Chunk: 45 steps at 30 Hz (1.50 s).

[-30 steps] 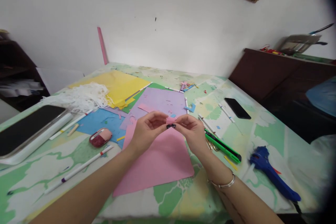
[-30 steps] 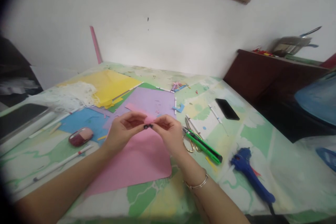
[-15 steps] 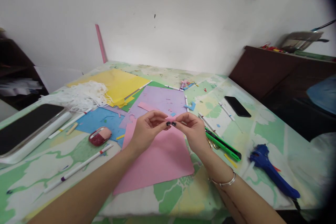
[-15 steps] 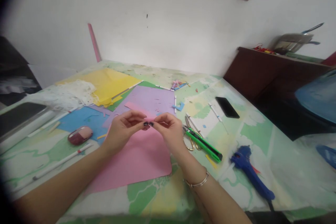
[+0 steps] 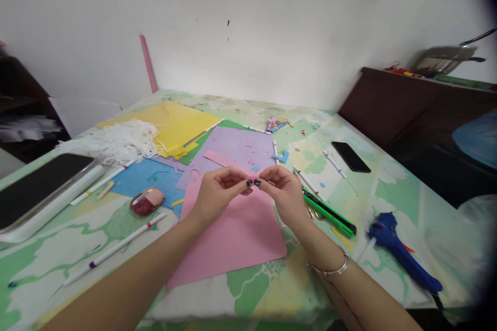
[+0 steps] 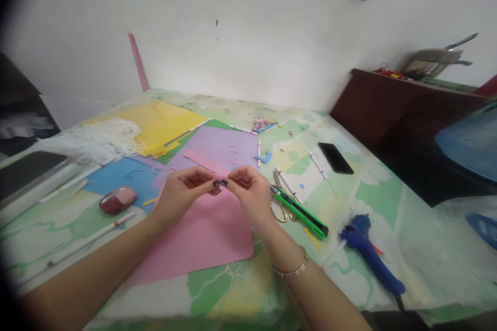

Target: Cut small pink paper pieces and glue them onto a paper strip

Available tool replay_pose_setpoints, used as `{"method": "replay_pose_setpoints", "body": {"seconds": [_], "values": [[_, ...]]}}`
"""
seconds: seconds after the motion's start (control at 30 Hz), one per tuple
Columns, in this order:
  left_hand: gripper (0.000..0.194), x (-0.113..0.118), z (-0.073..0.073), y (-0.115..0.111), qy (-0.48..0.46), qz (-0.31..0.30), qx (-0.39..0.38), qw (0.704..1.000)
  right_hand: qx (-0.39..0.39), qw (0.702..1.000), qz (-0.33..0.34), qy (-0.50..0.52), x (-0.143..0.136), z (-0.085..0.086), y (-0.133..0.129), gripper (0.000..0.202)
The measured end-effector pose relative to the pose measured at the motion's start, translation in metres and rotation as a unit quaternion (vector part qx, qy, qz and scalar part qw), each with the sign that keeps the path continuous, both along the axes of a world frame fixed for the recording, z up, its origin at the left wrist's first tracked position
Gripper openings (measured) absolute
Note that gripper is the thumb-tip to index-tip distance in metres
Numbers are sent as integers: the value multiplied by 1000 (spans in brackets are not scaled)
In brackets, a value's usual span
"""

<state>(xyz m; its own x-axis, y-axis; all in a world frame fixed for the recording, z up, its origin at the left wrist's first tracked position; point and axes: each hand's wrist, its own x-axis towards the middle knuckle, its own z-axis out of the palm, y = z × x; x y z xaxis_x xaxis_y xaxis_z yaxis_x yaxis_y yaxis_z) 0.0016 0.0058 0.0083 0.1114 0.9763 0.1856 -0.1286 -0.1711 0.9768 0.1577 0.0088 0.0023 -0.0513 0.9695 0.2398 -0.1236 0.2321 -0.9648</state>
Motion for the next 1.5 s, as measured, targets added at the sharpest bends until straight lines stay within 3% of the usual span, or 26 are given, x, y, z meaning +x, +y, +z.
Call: {"method": "replay_pose_setpoints", "body": {"seconds": [0.77, 1.5], "values": [[18, 0, -4, 2, -19, -17, -46, 999, 40, 998, 0, -37, 1, -2, 0, 9], [13, 1, -4, -2, 67, -31, 30, 997, 24, 998, 36, -53, 1, -2, -1, 10]]}}
